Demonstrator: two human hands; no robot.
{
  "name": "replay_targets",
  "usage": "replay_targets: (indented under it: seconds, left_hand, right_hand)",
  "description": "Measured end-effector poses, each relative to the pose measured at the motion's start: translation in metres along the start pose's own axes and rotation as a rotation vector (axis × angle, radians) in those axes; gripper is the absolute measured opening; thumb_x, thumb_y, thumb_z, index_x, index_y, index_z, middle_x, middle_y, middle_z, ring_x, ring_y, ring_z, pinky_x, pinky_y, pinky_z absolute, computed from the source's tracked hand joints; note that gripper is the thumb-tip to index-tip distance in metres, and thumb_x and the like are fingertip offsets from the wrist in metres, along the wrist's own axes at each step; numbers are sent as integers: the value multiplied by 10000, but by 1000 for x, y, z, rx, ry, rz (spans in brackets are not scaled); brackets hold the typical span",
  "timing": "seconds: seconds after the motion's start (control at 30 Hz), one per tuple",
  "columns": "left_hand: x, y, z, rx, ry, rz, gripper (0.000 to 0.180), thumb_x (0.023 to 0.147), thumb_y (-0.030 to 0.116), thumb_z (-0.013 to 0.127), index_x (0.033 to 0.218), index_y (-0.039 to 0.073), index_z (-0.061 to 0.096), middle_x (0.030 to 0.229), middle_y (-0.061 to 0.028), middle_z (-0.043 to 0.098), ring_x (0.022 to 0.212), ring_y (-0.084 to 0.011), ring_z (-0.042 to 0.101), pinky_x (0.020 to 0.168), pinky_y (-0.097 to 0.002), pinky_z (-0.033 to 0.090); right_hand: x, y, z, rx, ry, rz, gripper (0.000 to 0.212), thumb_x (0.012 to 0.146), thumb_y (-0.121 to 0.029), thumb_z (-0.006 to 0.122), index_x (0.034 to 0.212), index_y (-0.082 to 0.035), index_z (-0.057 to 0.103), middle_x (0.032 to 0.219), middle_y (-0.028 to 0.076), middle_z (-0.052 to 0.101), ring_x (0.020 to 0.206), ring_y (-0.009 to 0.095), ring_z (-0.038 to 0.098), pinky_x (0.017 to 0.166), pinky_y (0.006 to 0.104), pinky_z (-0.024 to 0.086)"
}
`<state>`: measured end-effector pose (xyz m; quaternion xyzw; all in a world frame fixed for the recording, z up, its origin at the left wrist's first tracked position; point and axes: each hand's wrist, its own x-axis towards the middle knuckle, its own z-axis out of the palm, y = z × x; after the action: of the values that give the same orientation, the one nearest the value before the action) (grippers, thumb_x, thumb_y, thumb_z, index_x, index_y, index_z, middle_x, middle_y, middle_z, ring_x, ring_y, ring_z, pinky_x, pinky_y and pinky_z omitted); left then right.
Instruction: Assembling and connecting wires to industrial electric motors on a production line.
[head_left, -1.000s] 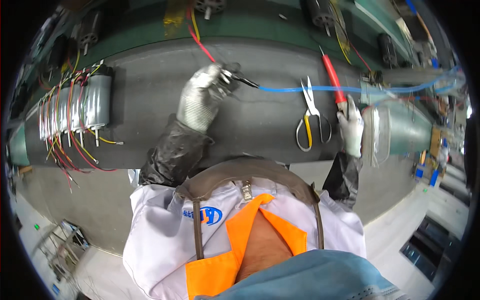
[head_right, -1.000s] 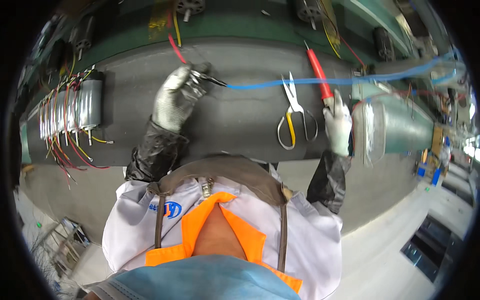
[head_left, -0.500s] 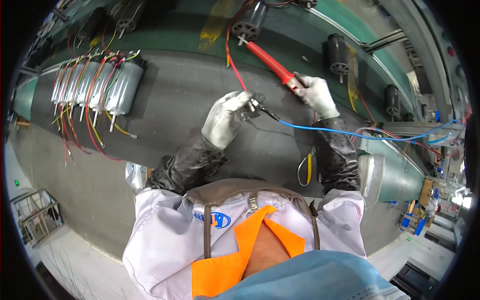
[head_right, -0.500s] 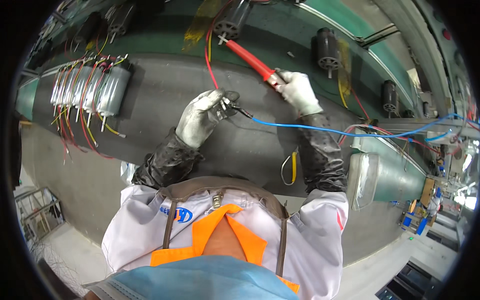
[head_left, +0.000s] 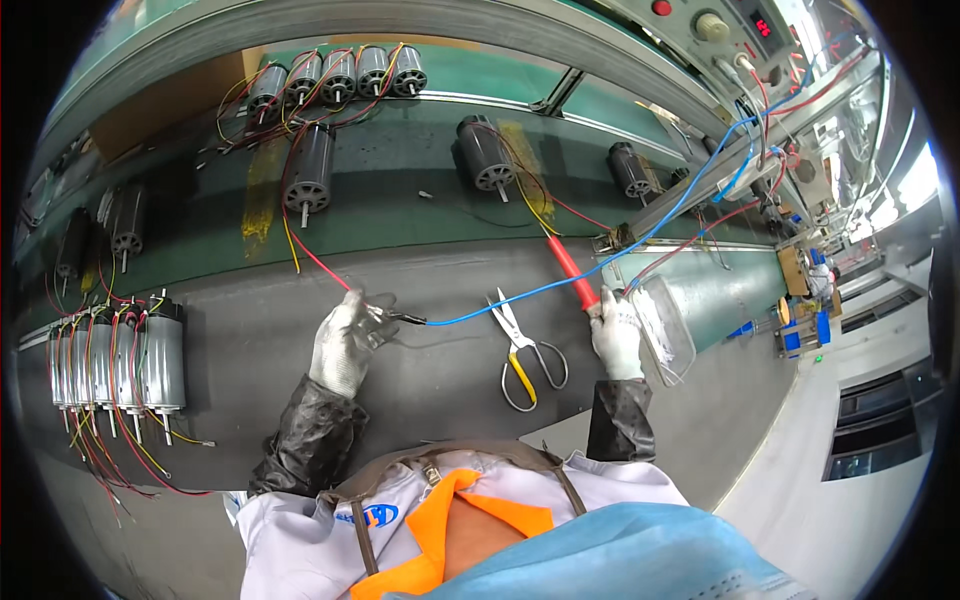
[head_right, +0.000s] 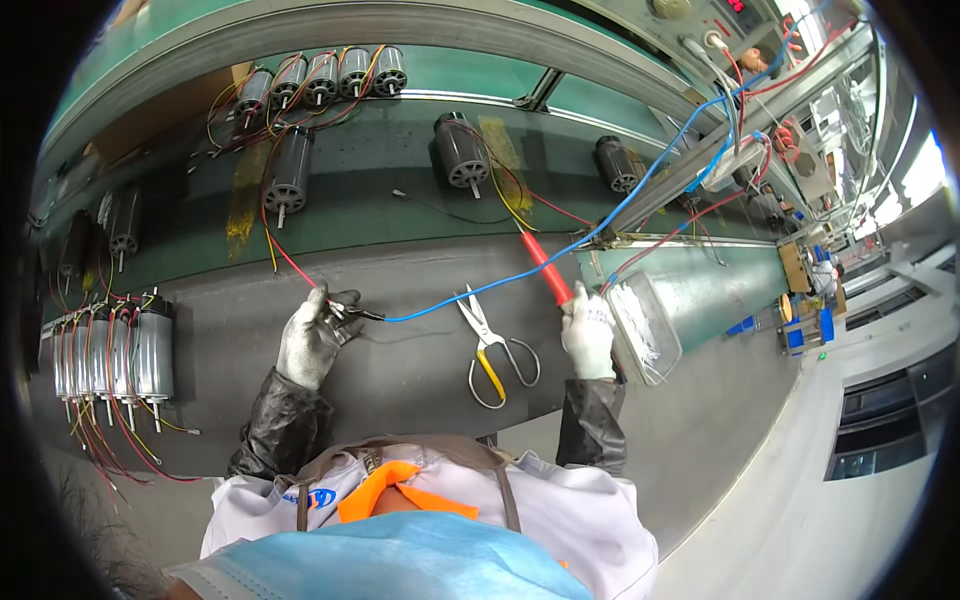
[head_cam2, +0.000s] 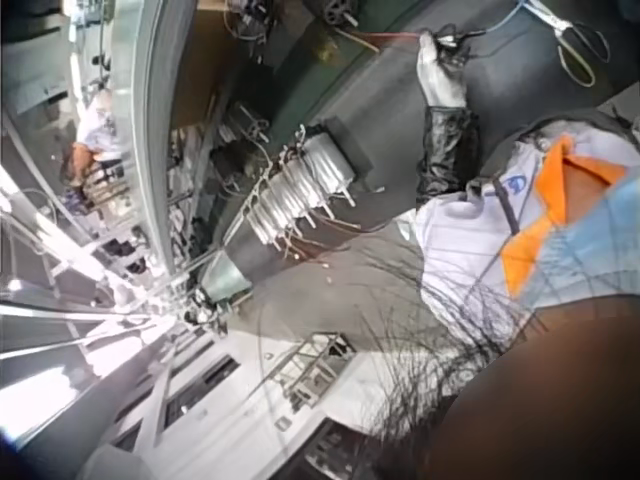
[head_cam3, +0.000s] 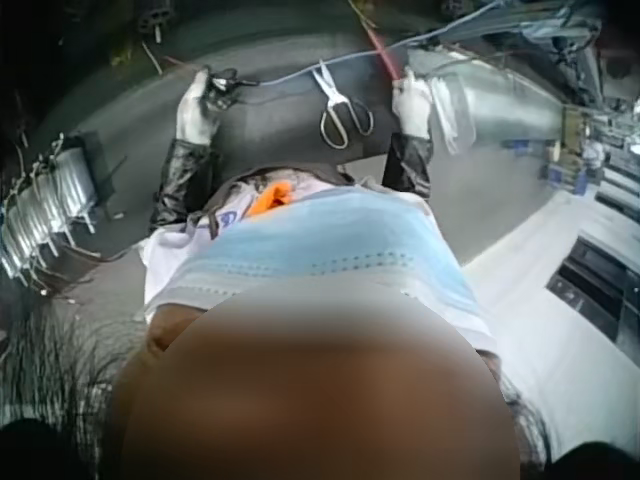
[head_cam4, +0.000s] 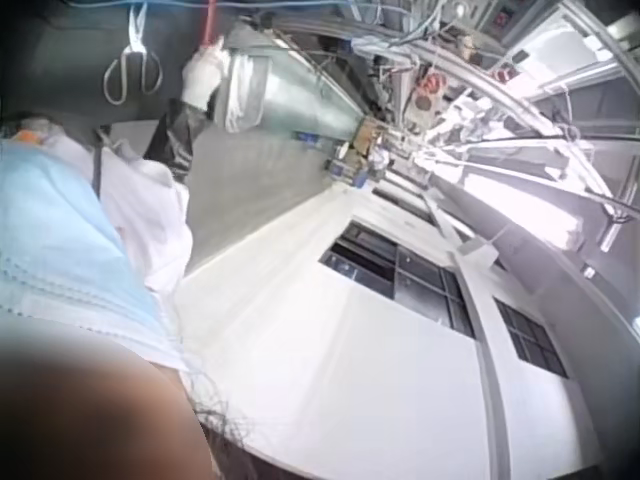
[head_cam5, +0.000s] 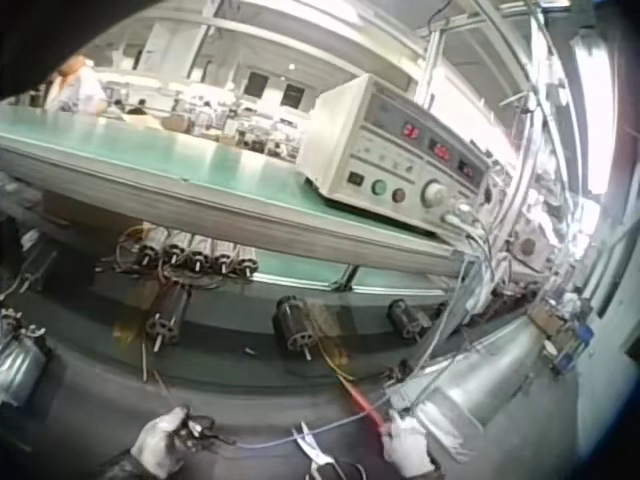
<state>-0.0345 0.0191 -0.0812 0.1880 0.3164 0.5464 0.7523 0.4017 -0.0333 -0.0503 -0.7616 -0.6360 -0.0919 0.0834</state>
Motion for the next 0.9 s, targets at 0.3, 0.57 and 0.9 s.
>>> replay_targets:
  seconds: [0.3,0.57,0.9]
  left_hand:
    - [35,16,-34,1636,432,635,278,967,285,626,839,45,685,1087,-138,688,968,-302,644,817,-415,498]
    - [-65,80,-49,2326,457,979,299,756,227,736,1009,87,660,1207,-133,618,1102,-338,599,924,-489,481]
    - [39,-98,92,1628,-974,1038,400,749,312,727,1074,91,654,1104,-131,623,1081,-321,587,922,-498,470]
  right_hand:
    - [-2,-191,-70,1780,-851,-308,427,931,-188,672,1299,18,605,949,129,691,841,174,666,763,275,522]
    - [39,-78,-38,1204,-306,402,362,987,-228,619,1259,10,610,920,85,708,721,89,642,668,241,514]
    - [212,-172,27,311,-155,-94,708,860,-231,696,1503,-142,412,1211,274,638,1073,448,631,903,437,529]
